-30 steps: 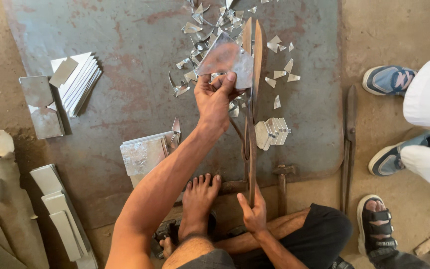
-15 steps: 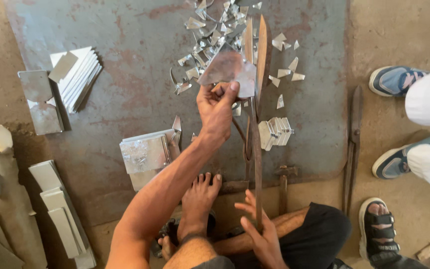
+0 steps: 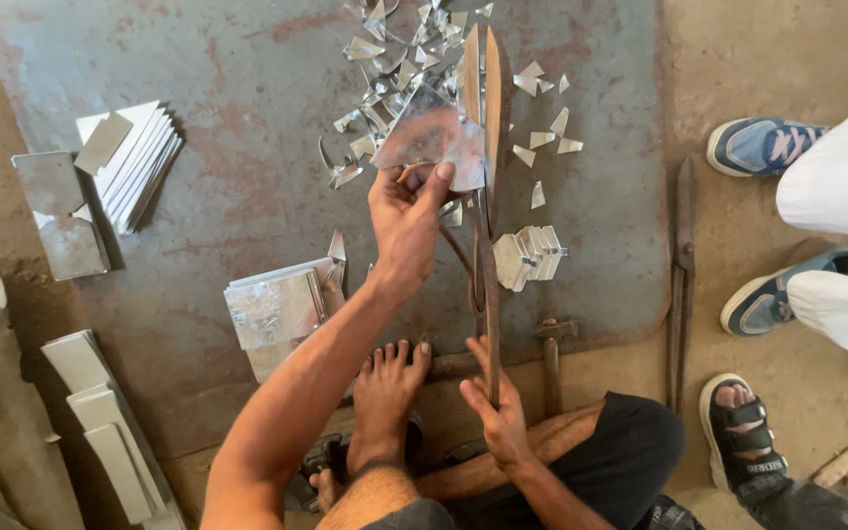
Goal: The person sits on the floor and cuts thin metal sheets into small pieces using large hand shears, holding each sheet against the blades and letting the cut scraps accumulate in a pile on the work mat.
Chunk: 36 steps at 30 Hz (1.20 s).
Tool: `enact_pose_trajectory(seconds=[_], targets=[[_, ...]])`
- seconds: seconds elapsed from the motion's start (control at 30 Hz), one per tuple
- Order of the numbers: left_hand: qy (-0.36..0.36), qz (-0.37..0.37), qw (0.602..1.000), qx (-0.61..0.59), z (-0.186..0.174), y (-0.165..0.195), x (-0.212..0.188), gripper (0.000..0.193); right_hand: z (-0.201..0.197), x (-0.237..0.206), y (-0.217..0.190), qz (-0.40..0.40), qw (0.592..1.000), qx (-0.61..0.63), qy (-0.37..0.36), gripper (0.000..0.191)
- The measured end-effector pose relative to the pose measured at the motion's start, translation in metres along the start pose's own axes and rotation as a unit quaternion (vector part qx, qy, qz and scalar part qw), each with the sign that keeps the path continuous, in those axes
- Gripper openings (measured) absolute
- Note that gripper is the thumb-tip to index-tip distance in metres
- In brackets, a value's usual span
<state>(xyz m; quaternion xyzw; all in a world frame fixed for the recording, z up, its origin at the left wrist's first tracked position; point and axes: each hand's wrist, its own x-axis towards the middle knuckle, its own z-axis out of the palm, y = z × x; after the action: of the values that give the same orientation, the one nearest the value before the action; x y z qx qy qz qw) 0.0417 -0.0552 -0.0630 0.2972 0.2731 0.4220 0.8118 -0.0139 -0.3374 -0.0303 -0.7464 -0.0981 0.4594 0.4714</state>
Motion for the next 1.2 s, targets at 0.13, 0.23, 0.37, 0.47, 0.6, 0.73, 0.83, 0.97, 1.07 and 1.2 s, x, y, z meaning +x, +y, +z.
enact_pose_trajectory(seconds=[0.13, 0.23, 0.37, 0.47, 0.6, 0.73, 0.83, 0.97, 1.07, 1.2], targets=[[0.083, 0.003, 0.995, -0.051, 0.004, 0.007, -0.008, 0.030, 0.003, 0.007, 0.007, 0.014, 0.999, 0.021, 0.028, 0.065], [0.113, 0.081, 0.989, -0.055, 0.012, 0.004, -0.001, 0.034, 0.002, 0.004, 0.011, 0.013, 1.000, 0.021, 0.012, 0.056], [0.161, 0.096, 0.981, 0.055, 0.018, 0.003, 0.015, 0.034, 0.003, 0.008, 0.017, -0.022, 0.999, -0.045, -0.007, 0.039], [0.143, 0.095, 0.980, 0.101, 0.016, 0.008, 0.023, 0.035, 0.002, 0.012, 0.025, -0.067, 0.995, -0.075, 0.004, 0.033], [0.073, 0.083, 0.987, 0.119, 0.008, 0.018, 0.038, 0.034, 0.000, 0.019, 0.036, -0.083, 0.992, -0.089, 0.025, 0.030], [-0.009, 0.088, 0.985, 0.149, 0.004, 0.029, 0.060, 0.034, 0.001, 0.027, 0.041, -0.102, 0.986, -0.121, 0.047, 0.028], [-0.085, 0.086, 0.963, 0.239, 0.004, 0.036, 0.083, 0.038, 0.003, 0.030, 0.040, -0.113, 0.981, -0.135, 0.081, 0.026], [-0.157, 0.031, 0.973, 0.166, 0.004, 0.038, 0.098, 0.038, 0.002, 0.032, 0.039, -0.108, 0.979, -0.144, 0.098, 0.023], [-0.162, -0.007, 0.980, 0.118, -0.001, 0.035, 0.098, 0.037, 0.001, 0.034, 0.037, -0.041, 0.981, -0.155, 0.108, 0.024], [-0.155, -0.039, 0.986, 0.055, -0.013, 0.023, 0.097, 0.034, 0.001, 0.023, 0.018, -0.115, 0.978, -0.162, 0.068, 0.027]])
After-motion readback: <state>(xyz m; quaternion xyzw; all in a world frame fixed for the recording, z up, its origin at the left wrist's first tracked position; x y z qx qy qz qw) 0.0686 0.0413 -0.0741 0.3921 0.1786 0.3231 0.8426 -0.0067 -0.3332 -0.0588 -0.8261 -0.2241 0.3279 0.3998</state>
